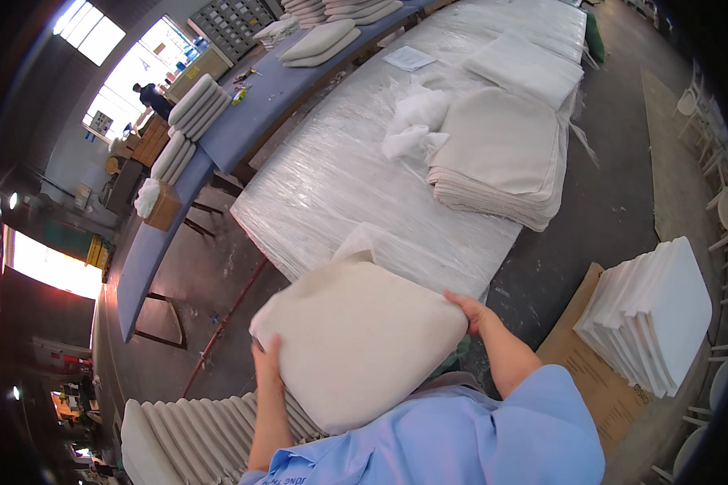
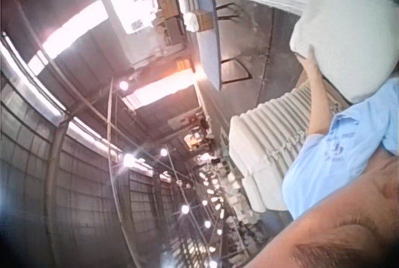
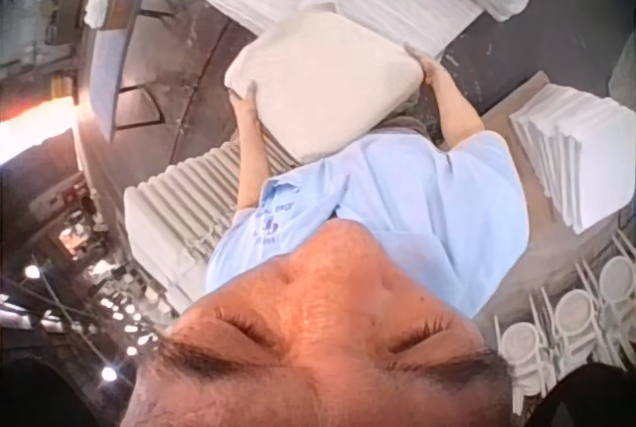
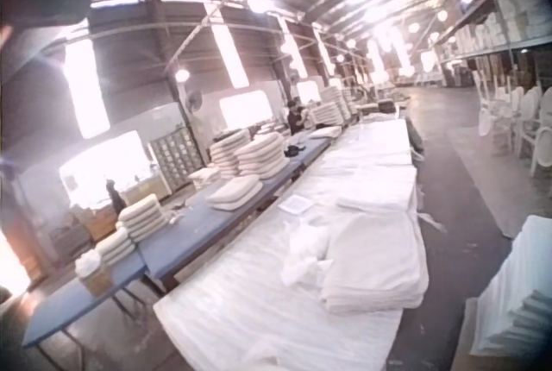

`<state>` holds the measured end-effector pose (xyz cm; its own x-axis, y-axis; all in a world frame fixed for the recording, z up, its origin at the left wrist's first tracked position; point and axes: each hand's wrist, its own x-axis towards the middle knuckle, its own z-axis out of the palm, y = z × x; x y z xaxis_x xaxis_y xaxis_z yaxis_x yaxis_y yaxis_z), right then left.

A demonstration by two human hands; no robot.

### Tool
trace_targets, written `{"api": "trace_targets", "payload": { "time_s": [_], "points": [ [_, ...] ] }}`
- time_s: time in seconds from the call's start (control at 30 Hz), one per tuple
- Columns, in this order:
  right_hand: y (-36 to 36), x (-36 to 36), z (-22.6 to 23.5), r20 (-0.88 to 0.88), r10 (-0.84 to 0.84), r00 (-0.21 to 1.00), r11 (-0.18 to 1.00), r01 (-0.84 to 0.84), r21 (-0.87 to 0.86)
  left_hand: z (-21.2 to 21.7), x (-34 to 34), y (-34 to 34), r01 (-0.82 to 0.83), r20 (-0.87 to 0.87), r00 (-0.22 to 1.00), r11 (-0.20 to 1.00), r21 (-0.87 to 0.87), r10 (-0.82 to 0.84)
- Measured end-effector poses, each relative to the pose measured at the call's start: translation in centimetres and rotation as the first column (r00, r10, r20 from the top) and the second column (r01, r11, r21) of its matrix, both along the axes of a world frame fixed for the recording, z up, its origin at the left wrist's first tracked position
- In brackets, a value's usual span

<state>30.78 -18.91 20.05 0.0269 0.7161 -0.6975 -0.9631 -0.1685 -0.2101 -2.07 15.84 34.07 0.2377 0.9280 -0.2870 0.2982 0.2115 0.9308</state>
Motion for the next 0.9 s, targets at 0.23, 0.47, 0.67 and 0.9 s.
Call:
{"api": "trace_targets", "payload": {
  "time_s": [0.23, 0.47, 0.67, 0.9],
  "points": [
    [3.7, 3.8, 15.4, 0.757, 0.207, 0.619, 0.978, -0.131, -0.16, -3.1, -3.2, -8.1, 0.079, 0.185, 0.982, 0.844, -0.53, 0.024],
    [3.2, -5.6, 32.9, 0.931, 0.196, -0.307, 0.963, -0.121, -0.242, -6.2, 5.6, -11.0, 0.327, 0.417, 0.899, 0.835, -0.443, -0.131],
    [5.6, -11.9, 21.3, 0.963, -0.13, 0.235, 0.967, -0.184, 0.175, 1.8, 12.5, -15.6, 0.582, 0.649, 0.718, 0.727, -0.363, -0.251],
    [10.9, -12.2, 19.8, 0.896, -0.322, 0.305, 0.923, -0.109, 0.369, 7.2, 12.4, -11.9, 0.546, 0.434, 0.668, 0.795, 0.266, -0.604]
  ]
}}
